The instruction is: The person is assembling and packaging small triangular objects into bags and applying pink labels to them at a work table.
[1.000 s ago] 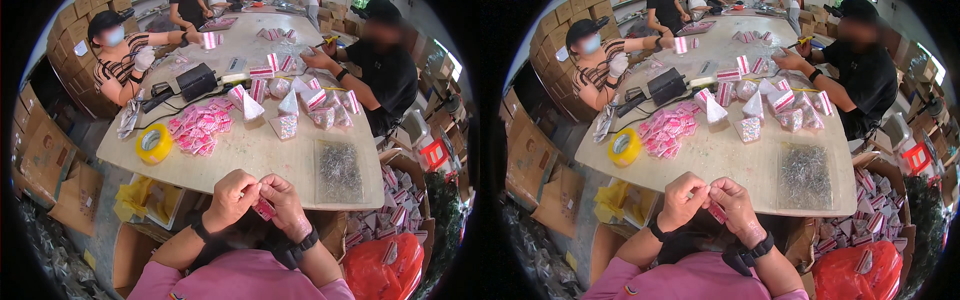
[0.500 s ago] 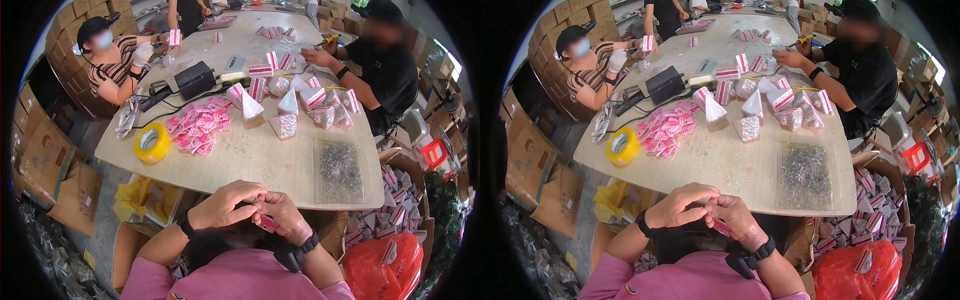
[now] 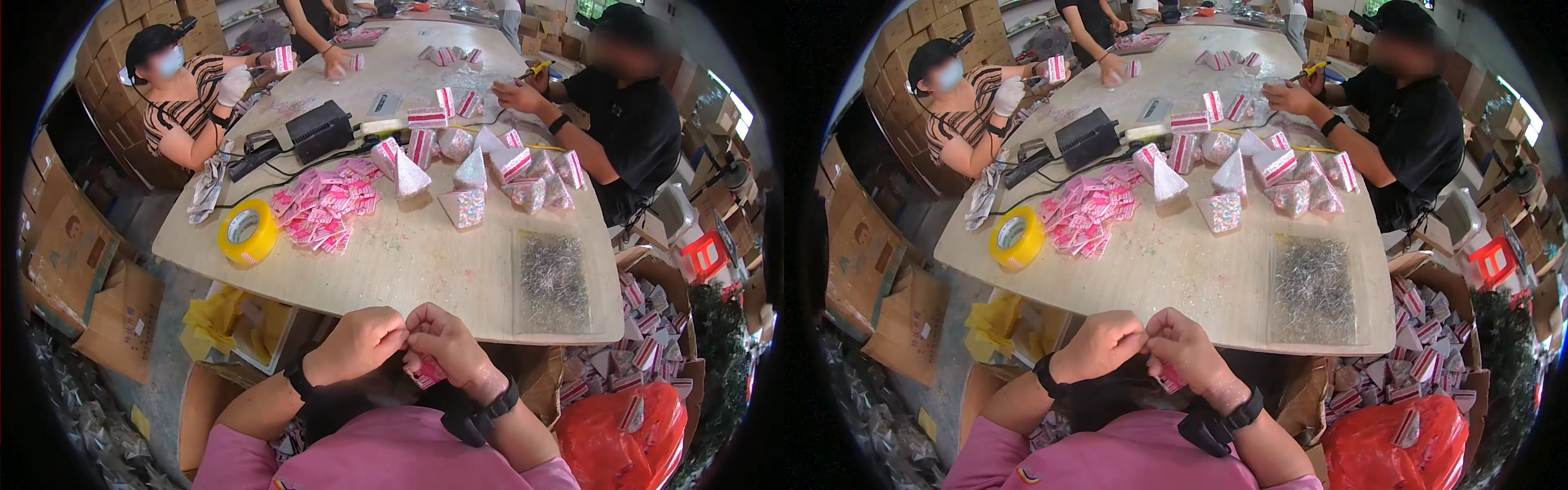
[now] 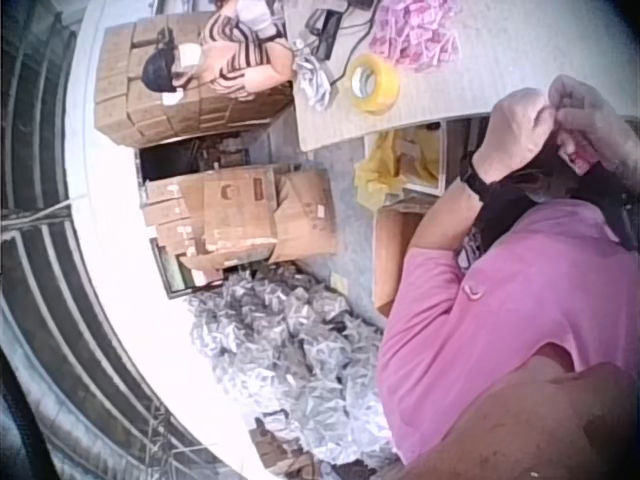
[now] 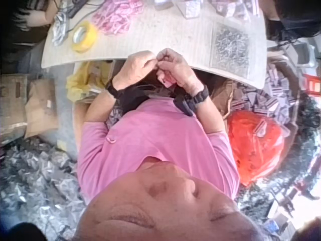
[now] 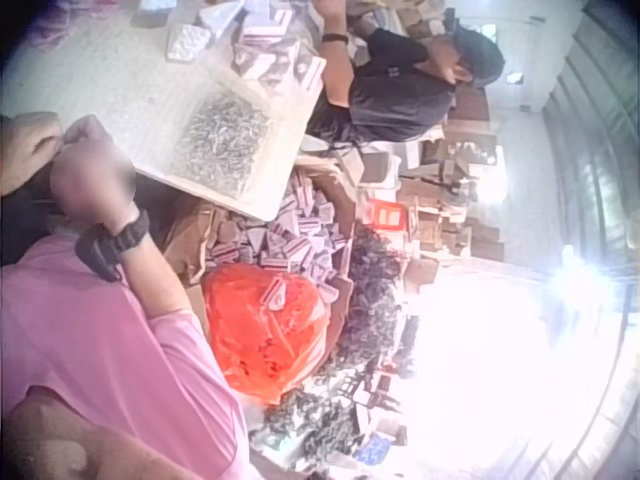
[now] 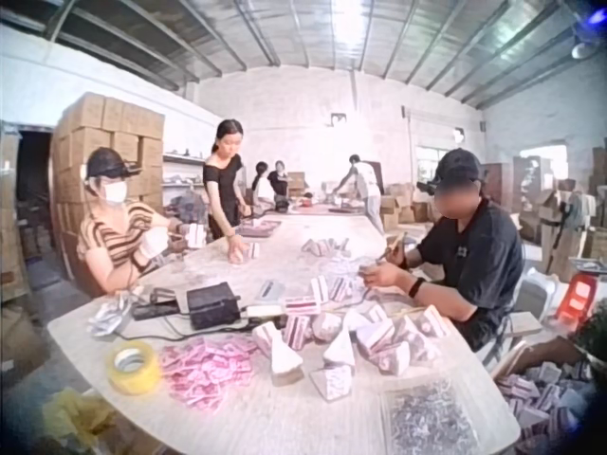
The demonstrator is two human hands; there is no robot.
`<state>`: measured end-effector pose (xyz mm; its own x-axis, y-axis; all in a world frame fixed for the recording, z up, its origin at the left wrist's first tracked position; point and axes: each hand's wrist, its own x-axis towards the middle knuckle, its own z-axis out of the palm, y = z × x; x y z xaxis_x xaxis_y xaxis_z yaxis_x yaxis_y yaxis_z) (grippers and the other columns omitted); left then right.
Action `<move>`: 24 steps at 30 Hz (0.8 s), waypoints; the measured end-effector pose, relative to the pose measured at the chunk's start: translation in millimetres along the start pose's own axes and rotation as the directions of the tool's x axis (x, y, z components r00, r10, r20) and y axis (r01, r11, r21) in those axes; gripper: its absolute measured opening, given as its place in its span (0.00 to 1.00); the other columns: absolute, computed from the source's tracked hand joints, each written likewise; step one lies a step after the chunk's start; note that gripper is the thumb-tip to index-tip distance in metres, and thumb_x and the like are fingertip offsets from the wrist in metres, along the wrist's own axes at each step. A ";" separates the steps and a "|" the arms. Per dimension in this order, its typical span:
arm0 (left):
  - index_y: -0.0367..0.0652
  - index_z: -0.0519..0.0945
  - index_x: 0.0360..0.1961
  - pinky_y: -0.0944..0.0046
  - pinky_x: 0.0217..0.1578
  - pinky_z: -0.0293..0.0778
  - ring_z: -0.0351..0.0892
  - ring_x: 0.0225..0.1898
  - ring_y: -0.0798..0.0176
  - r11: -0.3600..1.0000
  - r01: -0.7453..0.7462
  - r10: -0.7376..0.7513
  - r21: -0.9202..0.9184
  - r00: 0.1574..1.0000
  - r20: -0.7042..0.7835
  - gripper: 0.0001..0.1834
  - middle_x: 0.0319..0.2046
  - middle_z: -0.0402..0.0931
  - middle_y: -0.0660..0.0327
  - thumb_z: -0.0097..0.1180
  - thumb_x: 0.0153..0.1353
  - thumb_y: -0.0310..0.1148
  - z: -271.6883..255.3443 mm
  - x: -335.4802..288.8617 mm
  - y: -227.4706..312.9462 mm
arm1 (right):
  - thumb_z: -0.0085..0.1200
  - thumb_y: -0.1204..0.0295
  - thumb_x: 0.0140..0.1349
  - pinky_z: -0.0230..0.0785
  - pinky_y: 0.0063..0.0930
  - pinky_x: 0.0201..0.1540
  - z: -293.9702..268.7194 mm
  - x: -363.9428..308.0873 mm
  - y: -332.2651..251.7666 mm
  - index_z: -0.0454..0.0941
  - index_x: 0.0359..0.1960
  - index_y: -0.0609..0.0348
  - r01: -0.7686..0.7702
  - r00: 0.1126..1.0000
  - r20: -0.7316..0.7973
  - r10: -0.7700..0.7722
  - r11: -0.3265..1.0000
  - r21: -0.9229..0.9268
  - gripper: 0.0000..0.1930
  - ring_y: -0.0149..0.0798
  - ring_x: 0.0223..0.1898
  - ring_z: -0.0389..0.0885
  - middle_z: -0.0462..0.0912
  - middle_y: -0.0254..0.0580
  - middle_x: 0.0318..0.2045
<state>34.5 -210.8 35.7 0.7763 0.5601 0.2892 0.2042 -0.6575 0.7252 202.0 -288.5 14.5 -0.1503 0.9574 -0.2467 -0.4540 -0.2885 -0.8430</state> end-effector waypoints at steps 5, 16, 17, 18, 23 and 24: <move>0.37 0.73 0.24 0.69 0.24 0.62 0.64 0.22 0.72 0.915 0.270 -0.266 -0.299 0.962 0.055 0.09 0.17 0.65 0.64 0.51 0.60 0.28 3.6 6.3 1.3 | 0.56 0.76 0.60 0.71 0.27 0.31 9.7 -9.9 -9.1 0.72 0.37 0.66 0.196 0.941 -0.097 -0.325 0.754 -0.627 0.07 0.36 0.27 0.79 0.79 0.42 0.26; 0.38 0.73 0.27 0.72 0.24 0.61 0.63 0.23 0.76 0.804 0.350 -0.270 -0.481 0.935 0.230 0.12 0.20 0.67 0.70 0.51 0.65 0.35 11.8 40.1 -8.2 | 0.54 0.77 0.62 0.68 0.25 0.24 -12.1 -16.5 2.3 0.77 0.38 0.65 0.294 0.797 -0.181 -0.577 0.630 -0.719 0.06 0.36 0.23 0.77 0.79 0.42 0.24; 0.37 0.73 0.29 0.72 0.25 0.63 0.64 0.24 0.76 0.812 0.357 -0.273 -0.461 0.931 0.242 0.12 0.23 0.69 0.70 0.52 0.65 0.35 9.8 52.4 -8.7 | 0.53 0.77 0.63 0.66 0.22 0.22 -15.3 -18.7 0.1 0.78 0.38 0.65 0.217 0.846 -0.293 -0.446 0.789 -0.575 0.05 0.32 0.20 0.75 0.79 0.40 0.22; 0.37 0.73 0.30 0.70 0.25 0.64 0.65 0.24 0.74 0.874 0.271 -0.215 -0.404 0.960 0.180 0.11 0.23 0.69 0.69 0.54 0.63 0.35 10.3 65.8 -10.3 | 0.52 0.77 0.63 0.67 0.22 0.24 -22.6 -19.2 -1.6 0.78 0.38 0.66 0.225 0.862 -0.335 -0.380 0.880 -0.419 0.06 0.29 0.19 0.73 0.78 0.39 0.22; 0.38 0.72 0.40 0.57 0.30 0.70 0.74 0.26 0.57 0.989 -0.114 0.120 0.091 0.991 -0.062 0.14 0.27 0.74 0.59 0.58 0.57 0.34 17.7 142.4 -16.8 | 0.53 0.72 0.65 0.72 0.24 0.28 -60.3 -9.3 6.0 0.77 0.38 0.67 0.348 0.895 -0.350 -0.278 0.924 0.157 0.08 0.24 0.13 0.63 0.73 0.35 0.18; 0.40 0.71 0.43 0.54 0.31 0.71 0.74 0.28 0.53 0.962 -0.171 0.200 0.212 0.972 -0.124 0.16 0.30 0.74 0.56 0.58 0.56 0.33 24.8 159.6 -26.5 | 0.53 0.71 0.66 0.73 0.25 0.28 -68.0 -6.5 9.8 0.76 0.38 0.67 0.381 0.898 -0.323 -0.299 0.895 0.233 0.09 0.25 0.13 0.61 0.72 0.35 0.17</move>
<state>167.7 -116.5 47.1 0.7211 0.4753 0.5041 0.1897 -0.8352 0.5161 258.3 -296.6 -24.7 0.2845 0.9506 -0.1242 -0.6679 0.1036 -0.7370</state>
